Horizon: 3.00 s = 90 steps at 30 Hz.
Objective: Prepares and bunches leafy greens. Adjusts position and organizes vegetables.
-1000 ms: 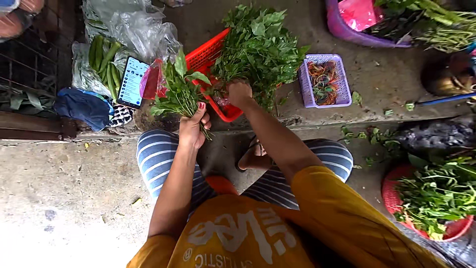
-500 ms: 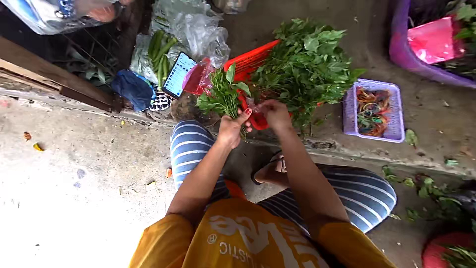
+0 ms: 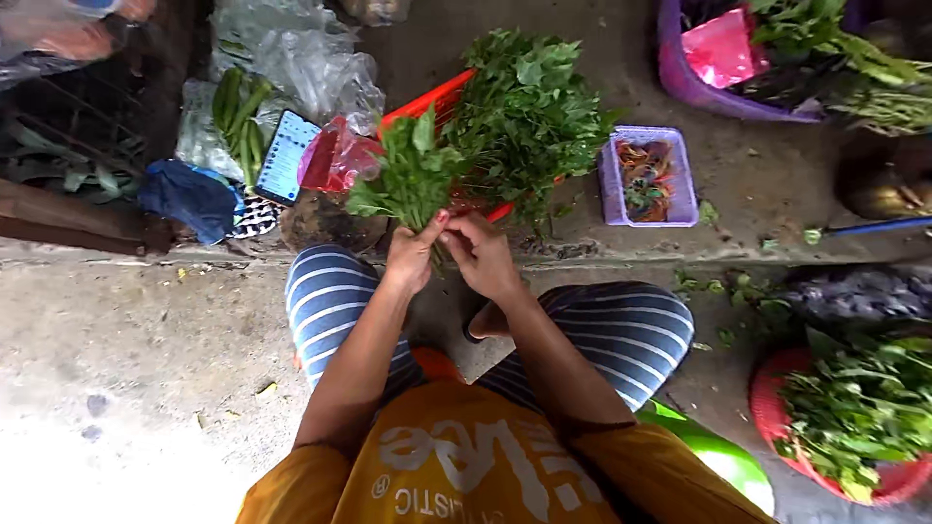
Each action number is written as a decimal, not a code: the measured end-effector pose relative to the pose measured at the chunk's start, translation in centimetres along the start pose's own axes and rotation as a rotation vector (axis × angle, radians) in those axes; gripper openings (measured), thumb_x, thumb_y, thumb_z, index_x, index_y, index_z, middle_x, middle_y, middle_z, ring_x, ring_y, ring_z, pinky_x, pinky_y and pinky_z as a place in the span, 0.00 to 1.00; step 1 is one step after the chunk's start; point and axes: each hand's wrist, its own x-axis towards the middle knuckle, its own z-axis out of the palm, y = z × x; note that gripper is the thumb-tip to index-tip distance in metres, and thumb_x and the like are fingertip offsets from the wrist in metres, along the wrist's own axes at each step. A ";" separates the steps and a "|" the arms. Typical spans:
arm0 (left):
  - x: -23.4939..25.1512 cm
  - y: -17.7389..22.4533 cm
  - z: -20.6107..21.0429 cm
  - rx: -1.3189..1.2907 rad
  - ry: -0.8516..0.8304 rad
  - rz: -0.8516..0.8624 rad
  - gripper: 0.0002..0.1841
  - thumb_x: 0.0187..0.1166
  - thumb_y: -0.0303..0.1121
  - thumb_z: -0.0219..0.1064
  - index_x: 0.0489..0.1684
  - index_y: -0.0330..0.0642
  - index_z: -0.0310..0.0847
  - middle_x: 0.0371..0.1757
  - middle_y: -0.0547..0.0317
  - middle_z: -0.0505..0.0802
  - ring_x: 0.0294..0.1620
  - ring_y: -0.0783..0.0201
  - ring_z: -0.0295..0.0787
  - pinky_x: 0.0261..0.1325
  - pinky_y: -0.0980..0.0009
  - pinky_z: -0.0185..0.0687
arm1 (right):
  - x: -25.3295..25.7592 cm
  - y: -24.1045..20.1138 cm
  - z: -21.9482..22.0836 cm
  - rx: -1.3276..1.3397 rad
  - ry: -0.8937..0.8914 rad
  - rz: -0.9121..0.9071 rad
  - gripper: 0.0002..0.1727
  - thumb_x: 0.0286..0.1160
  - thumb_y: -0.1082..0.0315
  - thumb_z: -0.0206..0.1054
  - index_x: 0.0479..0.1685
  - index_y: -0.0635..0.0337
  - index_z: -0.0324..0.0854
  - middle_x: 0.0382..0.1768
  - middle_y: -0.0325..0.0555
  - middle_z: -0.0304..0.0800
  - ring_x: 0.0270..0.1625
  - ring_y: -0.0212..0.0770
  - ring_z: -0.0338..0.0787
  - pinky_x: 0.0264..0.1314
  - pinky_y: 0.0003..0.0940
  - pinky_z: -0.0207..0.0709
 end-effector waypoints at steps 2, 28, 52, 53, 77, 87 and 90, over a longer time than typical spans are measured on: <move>0.0 0.1 -0.7 -0.016 0.029 0.037 0.11 0.89 0.34 0.61 0.61 0.40 0.80 0.47 0.58 0.94 0.46 0.65 0.93 0.52 0.65 0.92 | 0.6 0.8 -0.6 0.066 -0.019 0.024 0.10 0.78 0.71 0.69 0.49 0.69 0.90 0.48 0.57 0.92 0.50 0.45 0.93 0.58 0.40 0.87; 1.0 0.9 0.3 -0.187 0.004 -0.176 0.06 0.89 0.28 0.59 0.39 0.43 0.76 0.20 0.66 0.76 0.15 0.75 0.70 0.18 0.82 0.69 | 9.4 8.7 -4.8 -0.294 -0.042 0.247 0.18 0.86 0.64 0.63 0.58 0.73 0.85 0.57 0.72 0.85 0.60 0.65 0.86 0.67 0.60 0.77; -0.4 -0.4 0.3 -0.077 -0.268 -0.123 0.13 0.76 0.11 0.61 0.33 0.43 0.75 0.40 0.56 0.96 0.35 0.63 0.96 0.40 0.67 0.94 | -2.7 2.2 -4.4 -0.144 0.222 -0.270 0.07 0.78 0.75 0.69 0.47 0.71 0.85 0.57 0.62 0.87 0.70 0.49 0.86 0.75 0.38 0.80; -0.3 -0.6 0.3 -0.072 -0.254 -0.090 0.13 0.75 0.11 0.61 0.32 0.42 0.76 0.39 0.56 0.96 0.35 0.63 0.96 0.40 0.68 0.94 | -3.0 1.9 -3.9 -0.066 0.243 -0.169 0.11 0.77 0.74 0.70 0.52 0.73 0.83 0.59 0.61 0.86 0.68 0.45 0.87 0.72 0.37 0.81; -0.2 -2.7 1.1 0.107 -0.174 0.057 0.13 0.66 0.11 0.74 0.44 0.34 0.83 0.37 0.59 0.94 0.37 0.70 0.91 0.47 0.71 0.91 | -5.4 -0.2 -0.5 -0.013 0.145 0.223 0.19 0.77 0.80 0.64 0.66 0.75 0.77 0.58 0.60 0.91 0.52 0.42 0.94 0.56 0.35 0.87; -3.6 -1.2 1.6 1.091 -0.148 0.204 0.15 0.84 0.24 0.64 0.59 0.18 0.82 0.60 0.25 0.89 0.67 0.37 0.86 0.75 0.47 0.74 | -5.1 -1.6 -1.2 -0.184 -0.078 0.367 0.23 0.75 0.83 0.63 0.70 0.81 0.74 0.54 0.73 0.89 0.51 0.65 0.93 0.56 0.58 0.84; -4.3 -2.2 1.1 1.031 -0.121 0.386 0.15 0.79 0.20 0.65 0.59 0.18 0.83 0.57 0.25 0.91 0.62 0.37 0.89 0.72 0.50 0.78 | -5.9 -1.5 -1.2 -0.158 -0.006 0.332 0.11 0.68 0.84 0.66 0.47 0.83 0.83 0.39 0.72 0.89 0.44 0.63 0.92 0.51 0.57 0.84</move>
